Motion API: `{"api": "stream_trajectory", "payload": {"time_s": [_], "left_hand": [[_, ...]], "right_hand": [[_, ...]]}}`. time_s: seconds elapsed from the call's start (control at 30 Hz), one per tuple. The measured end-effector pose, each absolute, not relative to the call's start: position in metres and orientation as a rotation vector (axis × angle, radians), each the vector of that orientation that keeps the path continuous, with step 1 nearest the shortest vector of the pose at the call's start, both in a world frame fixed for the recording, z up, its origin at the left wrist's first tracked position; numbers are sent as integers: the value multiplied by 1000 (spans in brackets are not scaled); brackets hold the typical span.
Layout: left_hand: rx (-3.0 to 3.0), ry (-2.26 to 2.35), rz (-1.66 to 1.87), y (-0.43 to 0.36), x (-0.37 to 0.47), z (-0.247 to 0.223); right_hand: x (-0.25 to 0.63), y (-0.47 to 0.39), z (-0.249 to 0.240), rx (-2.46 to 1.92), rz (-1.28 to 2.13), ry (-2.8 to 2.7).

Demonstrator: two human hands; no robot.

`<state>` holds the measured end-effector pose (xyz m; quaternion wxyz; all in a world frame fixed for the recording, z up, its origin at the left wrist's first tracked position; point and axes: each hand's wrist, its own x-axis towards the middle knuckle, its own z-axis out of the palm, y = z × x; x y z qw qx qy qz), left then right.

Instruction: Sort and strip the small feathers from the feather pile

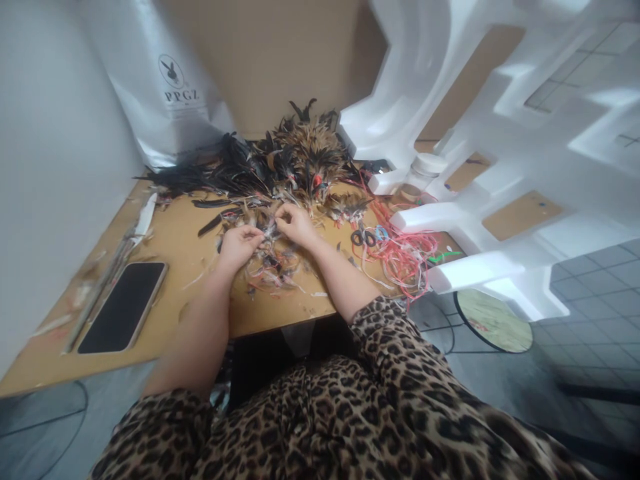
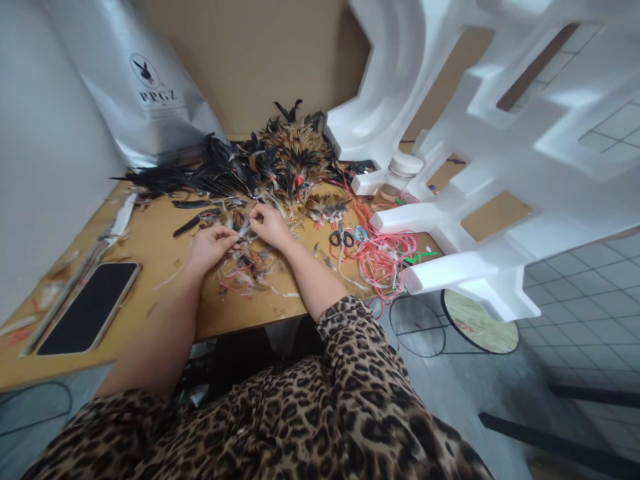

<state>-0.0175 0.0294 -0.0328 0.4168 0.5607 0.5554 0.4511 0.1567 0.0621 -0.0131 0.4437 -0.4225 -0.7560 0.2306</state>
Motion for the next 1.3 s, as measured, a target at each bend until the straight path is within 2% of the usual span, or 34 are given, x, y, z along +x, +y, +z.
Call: {"api": "stream_trajectory", "payload": {"time_s": [0.27,0.5,0.7,0.93,1.03,1.3], "left_hand": [[989,981,1113,21,-17,-10],[967,1056,1116,21,-13,-15],[804,944,1218,26,-15,-16],[821,841,1269,29,-18,-21],[889,870,1252,28,-15,-23],[1095,1088,1357,27,-8,-24]], "right_hand": [[152,51,-1,-945,474,-1915],[147,45,0,-895,483,-1929],[147,51,0,-1041,536,-1525],[140,50,0,-976,1126,-1502],[135,47,-1,-966,1227,-1463],[135,51,-6,-970,1028,-1553]]}}
